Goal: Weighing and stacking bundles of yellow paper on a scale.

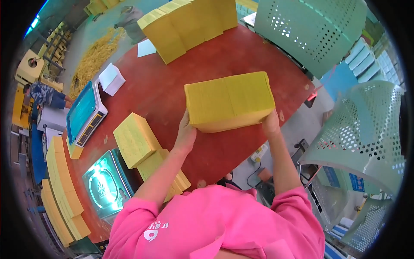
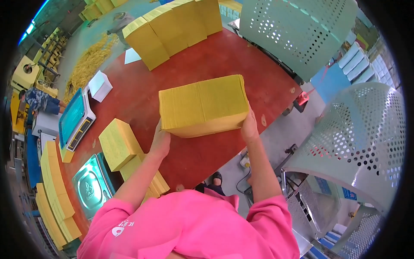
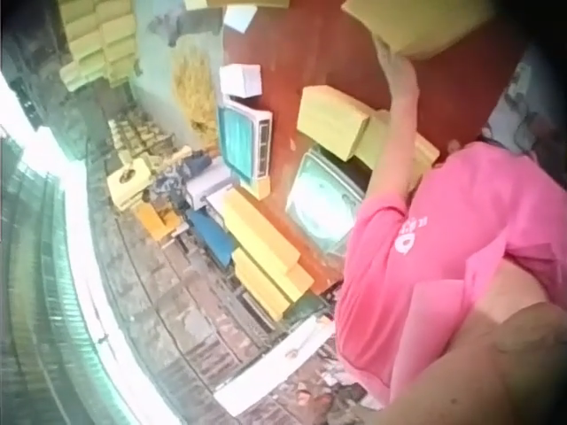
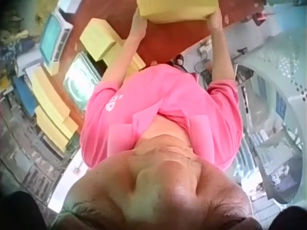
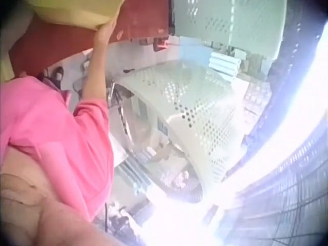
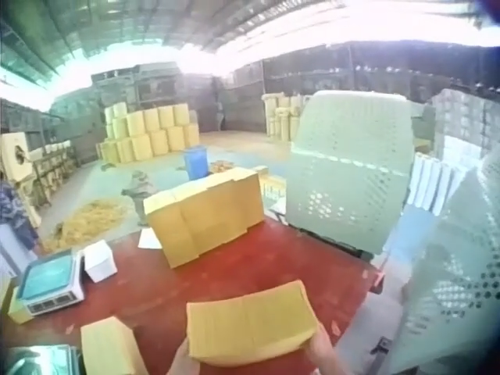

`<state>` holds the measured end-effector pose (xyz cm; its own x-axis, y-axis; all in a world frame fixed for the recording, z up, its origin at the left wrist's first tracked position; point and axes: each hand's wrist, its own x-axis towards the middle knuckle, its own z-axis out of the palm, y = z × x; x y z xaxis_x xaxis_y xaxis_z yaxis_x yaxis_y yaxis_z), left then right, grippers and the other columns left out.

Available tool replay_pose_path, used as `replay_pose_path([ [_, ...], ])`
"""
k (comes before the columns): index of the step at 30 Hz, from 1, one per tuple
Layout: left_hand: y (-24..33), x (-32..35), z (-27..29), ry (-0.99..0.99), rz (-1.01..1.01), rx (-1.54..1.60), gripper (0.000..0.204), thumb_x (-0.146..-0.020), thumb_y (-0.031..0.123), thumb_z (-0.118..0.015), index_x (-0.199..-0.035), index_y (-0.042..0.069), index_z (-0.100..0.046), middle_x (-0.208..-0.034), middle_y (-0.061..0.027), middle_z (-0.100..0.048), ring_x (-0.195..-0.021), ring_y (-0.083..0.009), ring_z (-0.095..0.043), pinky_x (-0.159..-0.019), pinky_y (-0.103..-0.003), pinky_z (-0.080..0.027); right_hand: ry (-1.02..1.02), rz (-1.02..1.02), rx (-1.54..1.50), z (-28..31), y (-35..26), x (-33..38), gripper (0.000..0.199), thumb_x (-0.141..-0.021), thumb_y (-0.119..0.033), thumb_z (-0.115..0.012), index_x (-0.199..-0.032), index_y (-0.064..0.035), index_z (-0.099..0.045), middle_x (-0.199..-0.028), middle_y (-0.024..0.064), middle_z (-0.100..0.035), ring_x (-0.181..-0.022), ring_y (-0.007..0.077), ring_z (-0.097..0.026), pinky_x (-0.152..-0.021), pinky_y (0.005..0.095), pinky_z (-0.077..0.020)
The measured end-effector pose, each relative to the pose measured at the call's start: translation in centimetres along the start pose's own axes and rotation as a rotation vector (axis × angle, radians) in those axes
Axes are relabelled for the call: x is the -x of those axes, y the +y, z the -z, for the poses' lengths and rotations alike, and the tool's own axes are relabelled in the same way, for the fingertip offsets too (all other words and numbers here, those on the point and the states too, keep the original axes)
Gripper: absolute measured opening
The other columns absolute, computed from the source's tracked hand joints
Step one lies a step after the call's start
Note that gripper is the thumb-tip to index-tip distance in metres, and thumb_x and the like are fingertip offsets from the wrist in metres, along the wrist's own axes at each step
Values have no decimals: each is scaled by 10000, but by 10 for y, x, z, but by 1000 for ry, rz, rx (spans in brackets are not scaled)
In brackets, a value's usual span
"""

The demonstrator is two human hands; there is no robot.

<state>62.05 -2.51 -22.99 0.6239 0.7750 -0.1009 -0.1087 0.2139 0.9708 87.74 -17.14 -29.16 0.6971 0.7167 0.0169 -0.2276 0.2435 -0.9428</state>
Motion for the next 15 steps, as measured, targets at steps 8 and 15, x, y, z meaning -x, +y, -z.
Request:
replay_pose_path([
  [8, 136, 10, 11, 25, -597, -999, 515, -887, 337, -689, -1287, 28, -589, -1089, -80, -558, -1025, -200, -552, -904, -360, -464, 45, -527, -506, -59, -34, -1, 469, -1008, -412, -457, -1318, -70, -544, -1296, 73, -600, -1149, 229, -589, -962, 421, -489],
  [15, 149, 4, 47, 52, -453, -308, 747, -873, 276, -710, -1504, 123, -339, -1529, -123, -328, -1397, -259, -342, -1123, -389, -330, -203, -753, -379, -136, -24, -1, 493, -998, -457, -483, -1280, -62, -572, -1248, 81, -629, -1111, 221, -614, -918, 424, -522],
])
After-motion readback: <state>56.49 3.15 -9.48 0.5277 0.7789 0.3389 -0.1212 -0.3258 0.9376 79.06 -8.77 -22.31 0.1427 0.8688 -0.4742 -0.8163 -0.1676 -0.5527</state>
